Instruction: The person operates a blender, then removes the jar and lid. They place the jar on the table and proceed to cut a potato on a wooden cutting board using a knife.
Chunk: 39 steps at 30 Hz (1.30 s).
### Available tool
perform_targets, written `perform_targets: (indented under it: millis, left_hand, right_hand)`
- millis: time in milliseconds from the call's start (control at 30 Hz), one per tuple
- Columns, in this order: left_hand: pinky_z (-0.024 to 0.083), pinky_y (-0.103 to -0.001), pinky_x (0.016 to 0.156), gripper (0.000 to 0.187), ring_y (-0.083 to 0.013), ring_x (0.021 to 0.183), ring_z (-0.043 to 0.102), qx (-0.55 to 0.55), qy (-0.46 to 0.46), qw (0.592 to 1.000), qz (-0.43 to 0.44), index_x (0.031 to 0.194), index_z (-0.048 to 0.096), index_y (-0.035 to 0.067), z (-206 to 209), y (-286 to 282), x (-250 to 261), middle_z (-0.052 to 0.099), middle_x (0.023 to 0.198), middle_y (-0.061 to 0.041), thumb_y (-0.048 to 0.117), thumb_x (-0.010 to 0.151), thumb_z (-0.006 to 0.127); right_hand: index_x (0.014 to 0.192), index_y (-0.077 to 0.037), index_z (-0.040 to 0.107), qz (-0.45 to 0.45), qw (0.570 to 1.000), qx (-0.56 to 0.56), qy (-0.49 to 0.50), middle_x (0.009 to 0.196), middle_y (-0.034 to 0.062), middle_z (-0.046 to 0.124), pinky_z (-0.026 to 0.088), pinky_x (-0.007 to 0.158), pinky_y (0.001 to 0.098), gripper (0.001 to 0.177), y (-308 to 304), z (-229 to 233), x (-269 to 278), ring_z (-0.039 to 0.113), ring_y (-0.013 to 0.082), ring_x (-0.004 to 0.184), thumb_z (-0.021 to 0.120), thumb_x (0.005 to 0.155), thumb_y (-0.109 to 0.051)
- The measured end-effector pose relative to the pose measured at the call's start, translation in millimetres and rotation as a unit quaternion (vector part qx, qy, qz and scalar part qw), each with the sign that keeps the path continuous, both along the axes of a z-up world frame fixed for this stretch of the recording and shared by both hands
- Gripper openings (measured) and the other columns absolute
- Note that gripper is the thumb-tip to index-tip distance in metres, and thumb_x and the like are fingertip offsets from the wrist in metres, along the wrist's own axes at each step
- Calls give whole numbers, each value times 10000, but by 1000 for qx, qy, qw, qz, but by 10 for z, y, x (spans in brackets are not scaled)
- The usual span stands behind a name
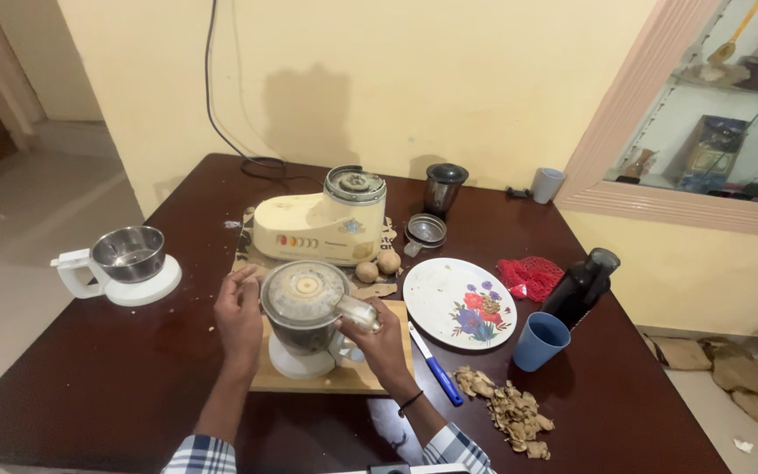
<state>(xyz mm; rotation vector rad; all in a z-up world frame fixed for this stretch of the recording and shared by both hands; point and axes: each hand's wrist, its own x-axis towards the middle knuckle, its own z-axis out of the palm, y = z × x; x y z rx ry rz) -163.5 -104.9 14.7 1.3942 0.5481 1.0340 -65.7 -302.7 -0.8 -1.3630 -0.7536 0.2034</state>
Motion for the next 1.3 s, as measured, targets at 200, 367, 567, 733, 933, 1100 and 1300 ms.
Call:
perform_targets:
  millis: [200,367,567,733,933,1100,1300]
  left_hand:
    - [528,-328,906,293,-189,1058,638,0,-63,998,13,1269,641,-12,-43,-47,50,689,1160,-143,134,1047,517]
    - [541,-322,950,276,-174,1089,656,64,-84,993,44,1236,641,-24,-13,16,60,685,1214,-132,133,1036,536]
    - [561,-335,906,260,-179,1035,656,20,-75,995,66,1228,636,-5,118,126,-55,677,1179,-144,129,1044,512]
    - [546,-327,909,267,-175,1046,660,29,-86,993,74,1241,617,-16,119,249,-273,692,1163,-149,114,1031,516]
    - [561,-313,865,286,-178,1018,673,19,-78,995,60,1261,611,-20,63,358,-365,698,1138,-147,106,1015,534]
    - [571,-284,885,302,-154,1041,694,10,-90,996,20,1268,587,-12,19,363,-308,721,1135,-126,81,986,538]
    - [559,-305,840,271,-170,1001,677,8,-80,996,45,1247,622,-27,-31,328,-229,701,1124,-144,73,1008,543]
  right_hand:
    - [1061,-2,674,-10,1000,-6,0,932,29,728,570,719,240,305,51,8,-23,677,69,838,836,826,-112]
    - [1025,-12,662,-10,1000,-6,17,907,37,738,575,688,245,288,136,67,-114,683,74,805,834,838,-146]
    - [1020,3,647,-5,1000,-12,20,907,48,729,577,681,256,295,309,132,-179,682,84,812,839,857,-150]
    - [1088,4,674,27,1000,5,9,958,36,736,586,725,244,318,505,111,-258,695,84,856,828,846,-132]
    - [1102,15,690,35,999,14,-21,991,54,731,587,754,247,328,613,79,-278,700,92,882,837,840,-118]
    - [1083,11,681,15,999,-7,-27,984,54,745,592,750,251,344,574,44,-234,707,92,875,849,814,-123]
    - [1062,27,664,10,999,-35,-36,922,77,721,569,686,260,346,539,-54,-162,677,97,801,858,854,-169]
